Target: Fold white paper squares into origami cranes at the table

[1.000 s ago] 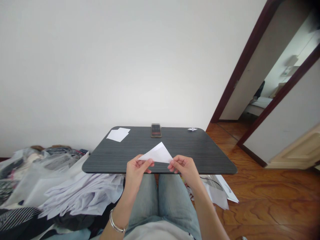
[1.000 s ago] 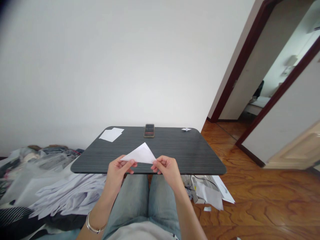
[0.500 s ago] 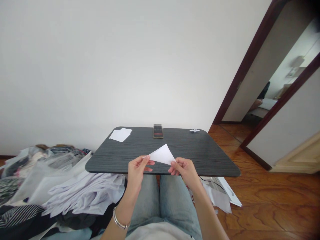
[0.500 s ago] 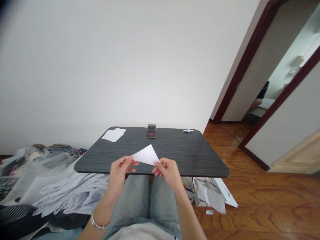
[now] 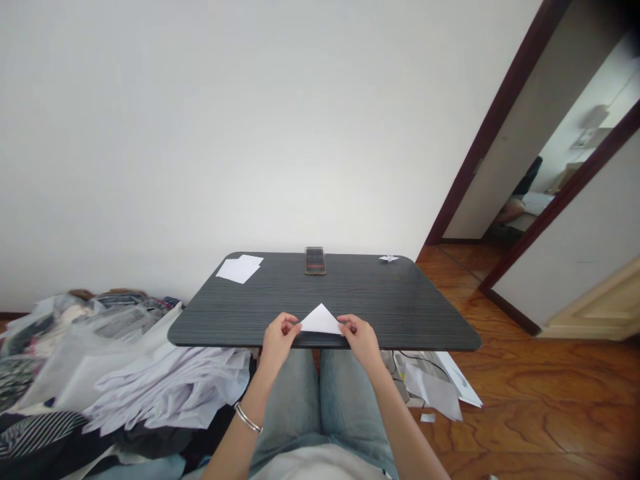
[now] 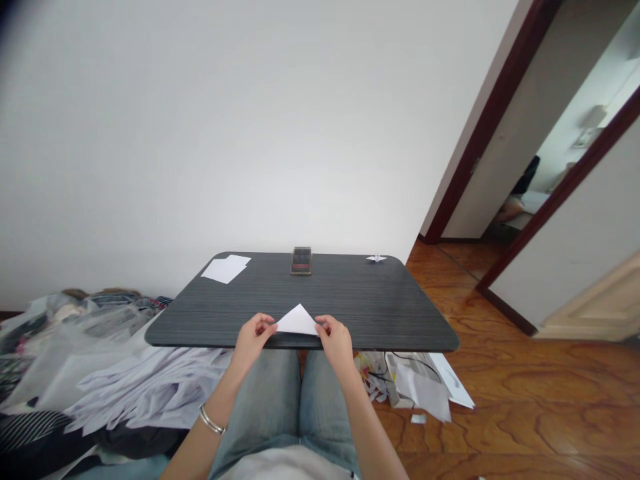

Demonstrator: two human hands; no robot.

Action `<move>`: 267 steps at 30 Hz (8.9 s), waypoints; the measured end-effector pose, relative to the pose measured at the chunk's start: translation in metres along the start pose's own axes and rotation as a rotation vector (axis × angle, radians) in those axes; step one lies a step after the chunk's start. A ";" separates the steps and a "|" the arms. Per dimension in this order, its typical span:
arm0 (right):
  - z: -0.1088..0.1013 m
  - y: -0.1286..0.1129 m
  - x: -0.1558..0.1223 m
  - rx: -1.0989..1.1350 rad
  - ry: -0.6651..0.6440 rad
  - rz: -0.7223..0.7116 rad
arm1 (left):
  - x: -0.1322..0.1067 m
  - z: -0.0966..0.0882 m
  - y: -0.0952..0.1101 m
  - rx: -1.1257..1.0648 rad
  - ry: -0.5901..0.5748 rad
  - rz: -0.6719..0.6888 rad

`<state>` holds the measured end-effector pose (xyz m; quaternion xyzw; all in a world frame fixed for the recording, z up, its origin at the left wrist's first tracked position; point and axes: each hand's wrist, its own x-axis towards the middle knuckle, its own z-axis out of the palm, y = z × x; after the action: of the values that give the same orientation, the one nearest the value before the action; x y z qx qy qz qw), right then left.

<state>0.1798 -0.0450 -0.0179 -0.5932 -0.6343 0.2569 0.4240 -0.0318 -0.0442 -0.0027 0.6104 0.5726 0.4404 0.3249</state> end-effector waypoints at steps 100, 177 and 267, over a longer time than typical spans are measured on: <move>0.033 -0.008 -0.069 -0.632 0.176 -0.374 | -0.043 0.027 -0.015 0.878 -0.208 0.811; 0.028 -0.013 -0.071 -0.670 0.126 -0.437 | -0.061 0.045 -0.007 1.044 -0.041 0.730; 0.008 0.002 -0.063 -0.625 0.204 -0.407 | -0.061 0.036 0.004 1.058 -0.046 0.661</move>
<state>0.1704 -0.1048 -0.0385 -0.5784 -0.7412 -0.0983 0.3261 0.0051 -0.1008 -0.0234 0.8428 0.4871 0.1613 -0.1625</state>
